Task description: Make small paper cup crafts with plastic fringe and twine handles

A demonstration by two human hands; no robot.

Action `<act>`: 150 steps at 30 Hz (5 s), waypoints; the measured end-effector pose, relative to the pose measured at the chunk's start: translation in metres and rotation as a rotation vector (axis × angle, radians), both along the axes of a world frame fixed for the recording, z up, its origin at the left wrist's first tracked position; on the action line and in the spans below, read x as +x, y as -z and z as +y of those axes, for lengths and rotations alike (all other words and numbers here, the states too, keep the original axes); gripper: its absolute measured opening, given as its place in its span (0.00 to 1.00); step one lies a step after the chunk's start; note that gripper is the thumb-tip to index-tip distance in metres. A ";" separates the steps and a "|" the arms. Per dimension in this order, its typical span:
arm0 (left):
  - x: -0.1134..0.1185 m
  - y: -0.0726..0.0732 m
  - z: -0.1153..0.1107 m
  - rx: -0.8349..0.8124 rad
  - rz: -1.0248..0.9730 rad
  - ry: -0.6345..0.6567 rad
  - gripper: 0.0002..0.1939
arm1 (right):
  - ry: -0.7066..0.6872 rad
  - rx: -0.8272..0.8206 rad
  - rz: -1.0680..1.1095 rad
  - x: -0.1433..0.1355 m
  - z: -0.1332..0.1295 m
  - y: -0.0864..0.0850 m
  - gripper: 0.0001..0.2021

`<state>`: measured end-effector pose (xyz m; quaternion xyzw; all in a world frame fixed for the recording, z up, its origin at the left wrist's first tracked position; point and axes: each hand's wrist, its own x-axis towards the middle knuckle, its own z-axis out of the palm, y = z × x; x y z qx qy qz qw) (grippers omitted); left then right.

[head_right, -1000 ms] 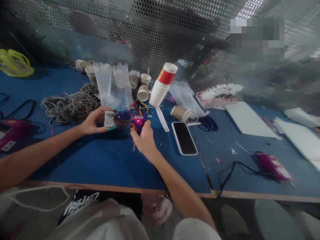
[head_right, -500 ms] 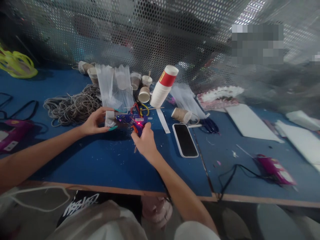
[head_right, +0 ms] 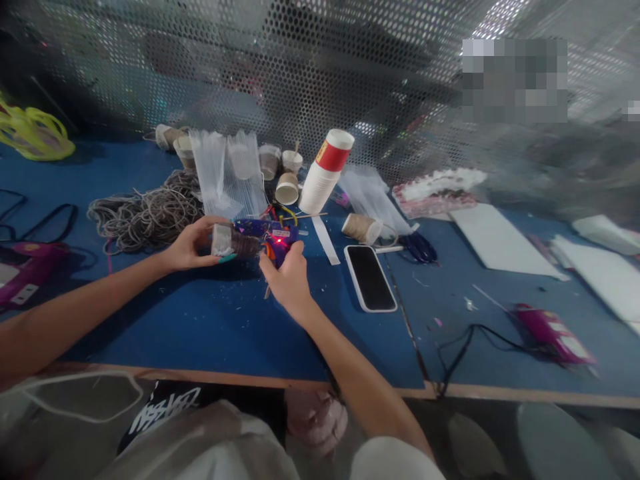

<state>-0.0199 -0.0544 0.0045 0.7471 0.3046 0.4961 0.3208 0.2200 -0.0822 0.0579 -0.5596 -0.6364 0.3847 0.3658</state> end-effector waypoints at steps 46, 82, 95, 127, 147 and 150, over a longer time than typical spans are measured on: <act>0.017 -0.005 -0.009 -0.365 -0.293 0.128 0.25 | -0.749 -0.068 0.515 0.004 -0.005 0.010 0.11; 0.017 -0.008 -0.011 -0.375 -0.268 0.132 0.26 | -0.783 -0.112 0.592 0.004 -0.003 0.013 0.09; 0.016 -0.006 -0.009 -0.356 -0.241 0.132 0.27 | -0.750 -0.161 0.675 0.000 -0.001 0.011 0.12; 0.018 -0.006 -0.012 -0.373 -0.256 0.188 0.29 | -0.713 -0.146 0.669 0.000 0.001 0.023 0.16; 0.000 -0.007 0.007 -0.309 -0.139 -0.172 0.34 | -0.317 -0.217 0.886 0.019 0.016 -0.004 0.10; -0.007 -0.017 0.008 -0.283 -0.028 -0.271 0.36 | -0.385 -0.325 0.907 0.012 0.010 -0.003 0.11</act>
